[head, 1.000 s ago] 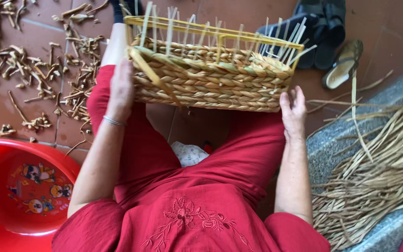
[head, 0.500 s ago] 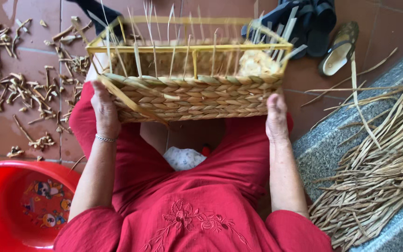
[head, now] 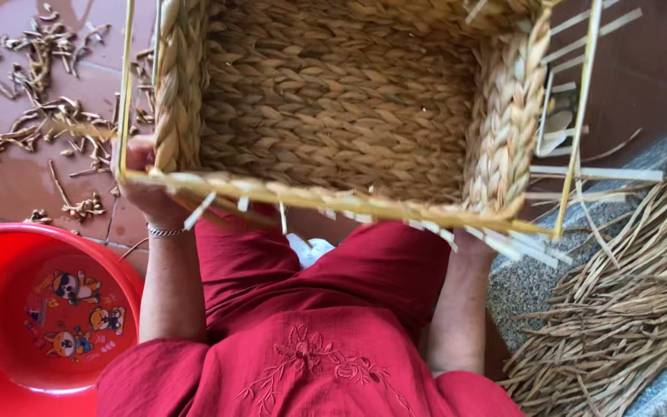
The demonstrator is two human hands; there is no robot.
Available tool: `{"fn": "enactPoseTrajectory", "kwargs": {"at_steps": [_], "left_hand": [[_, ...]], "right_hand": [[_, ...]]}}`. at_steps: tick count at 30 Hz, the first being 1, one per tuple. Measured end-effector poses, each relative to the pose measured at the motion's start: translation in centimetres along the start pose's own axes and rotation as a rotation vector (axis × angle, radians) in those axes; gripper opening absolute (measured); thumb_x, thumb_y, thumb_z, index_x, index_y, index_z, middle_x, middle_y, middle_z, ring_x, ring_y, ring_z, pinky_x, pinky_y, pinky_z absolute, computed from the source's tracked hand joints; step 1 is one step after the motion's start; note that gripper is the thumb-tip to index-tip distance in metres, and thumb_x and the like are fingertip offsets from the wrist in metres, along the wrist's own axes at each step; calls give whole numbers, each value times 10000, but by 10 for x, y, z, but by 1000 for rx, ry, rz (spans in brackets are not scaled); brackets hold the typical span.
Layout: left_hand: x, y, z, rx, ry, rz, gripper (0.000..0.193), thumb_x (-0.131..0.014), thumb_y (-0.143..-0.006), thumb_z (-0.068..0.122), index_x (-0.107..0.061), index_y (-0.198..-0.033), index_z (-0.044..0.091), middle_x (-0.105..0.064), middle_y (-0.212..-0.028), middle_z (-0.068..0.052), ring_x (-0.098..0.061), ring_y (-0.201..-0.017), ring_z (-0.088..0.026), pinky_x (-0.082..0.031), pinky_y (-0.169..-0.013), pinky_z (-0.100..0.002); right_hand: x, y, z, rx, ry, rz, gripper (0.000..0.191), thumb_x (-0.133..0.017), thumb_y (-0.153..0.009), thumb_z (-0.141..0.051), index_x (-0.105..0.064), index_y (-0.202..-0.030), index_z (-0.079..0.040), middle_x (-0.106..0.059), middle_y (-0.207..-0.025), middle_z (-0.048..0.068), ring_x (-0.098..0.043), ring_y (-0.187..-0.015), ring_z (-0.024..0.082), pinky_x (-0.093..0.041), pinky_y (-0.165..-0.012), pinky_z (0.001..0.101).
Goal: The person sits on the floor weaving a water hyacinth basket, threading and tucking woven strips around the rim of a bamboo-framed basket. They then set the basket aside and wipe several finished woven baskets with a blue cloth.
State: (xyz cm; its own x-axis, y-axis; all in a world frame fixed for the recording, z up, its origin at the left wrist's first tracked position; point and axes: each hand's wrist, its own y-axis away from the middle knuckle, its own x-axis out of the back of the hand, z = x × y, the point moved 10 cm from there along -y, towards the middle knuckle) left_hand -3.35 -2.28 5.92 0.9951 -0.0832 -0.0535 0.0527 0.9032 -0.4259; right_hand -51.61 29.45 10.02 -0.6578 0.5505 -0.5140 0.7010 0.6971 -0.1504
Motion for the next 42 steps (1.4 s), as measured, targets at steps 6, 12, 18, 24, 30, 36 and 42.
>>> {"fn": "enactPoseTrajectory", "kwargs": {"at_steps": [6,12,18,24,30,36,42], "left_hand": [[-28,33,52,336,277,-346,617,-590,-1091,573,-554,-1300,-6,-638,-1144,-108,-617,-979,-179,-533,-874,-326],[-46,31,75,497,600,-300,655,-528,-1096,584,-518,-1401,5,-635,-1227,-99,-629,-1050,-183,-548,-920,-337],[-70,5,16,690,642,-256,705,-466,-1100,596,-483,-1503,17,-632,-1309,-90,-642,-1121,-187,-563,-966,-349],[-90,9,-47,779,143,-420,624,-498,-1057,534,-505,-1454,52,-619,-1315,-51,-618,-1127,-133,-540,-919,-315],[-76,-59,-84,797,366,-125,647,-463,-1127,571,-494,-1397,-17,-591,-1178,-109,-613,-990,-184,-568,-837,-359],[-37,-225,-33,321,273,52,641,-440,-1117,567,-525,-1375,-13,-617,-1207,-123,-607,-1055,-203,-532,-896,-366],[-110,-260,-55,414,-191,-317,639,-418,-1107,563,-556,-1354,-9,-643,-1235,-137,-602,-1121,-222,-497,-955,-374]], "right_hand": [[-28,21,-40,140,31,-47,861,-591,-984,-630,-348,-1613,-94,-407,-1619,89,-369,-1510,241,-310,-1292,431],[-26,36,-75,200,103,-13,807,-618,-1004,-561,-376,-1597,-69,-452,-1569,85,-412,-1448,217,-332,-1250,405],[-8,20,-79,104,428,48,755,-645,-1023,-492,-404,-1581,-44,-497,-1518,82,-454,-1386,193,-353,-1209,379],[-33,-34,-40,-49,739,-71,702,-672,-1042,-423,-432,-1564,-19,-542,-1467,79,-497,-1324,169,-374,-1168,353],[-49,-131,-43,-37,769,99,682,-642,-1047,-343,-408,-1600,-21,-485,-1332,87,-462,-1166,198,-429,-1012,350],[-88,-255,-72,345,228,-127,612,-603,-1161,-295,-256,-1634,-120,-462,-1642,101,-501,-1485,263,-432,-1250,440],[-83,-317,-2,123,789,-95,303,-620,-1174,-280,-581,-1202,20,-551,-1097,30,-483,-1023,149,-442,-948,319]]}}
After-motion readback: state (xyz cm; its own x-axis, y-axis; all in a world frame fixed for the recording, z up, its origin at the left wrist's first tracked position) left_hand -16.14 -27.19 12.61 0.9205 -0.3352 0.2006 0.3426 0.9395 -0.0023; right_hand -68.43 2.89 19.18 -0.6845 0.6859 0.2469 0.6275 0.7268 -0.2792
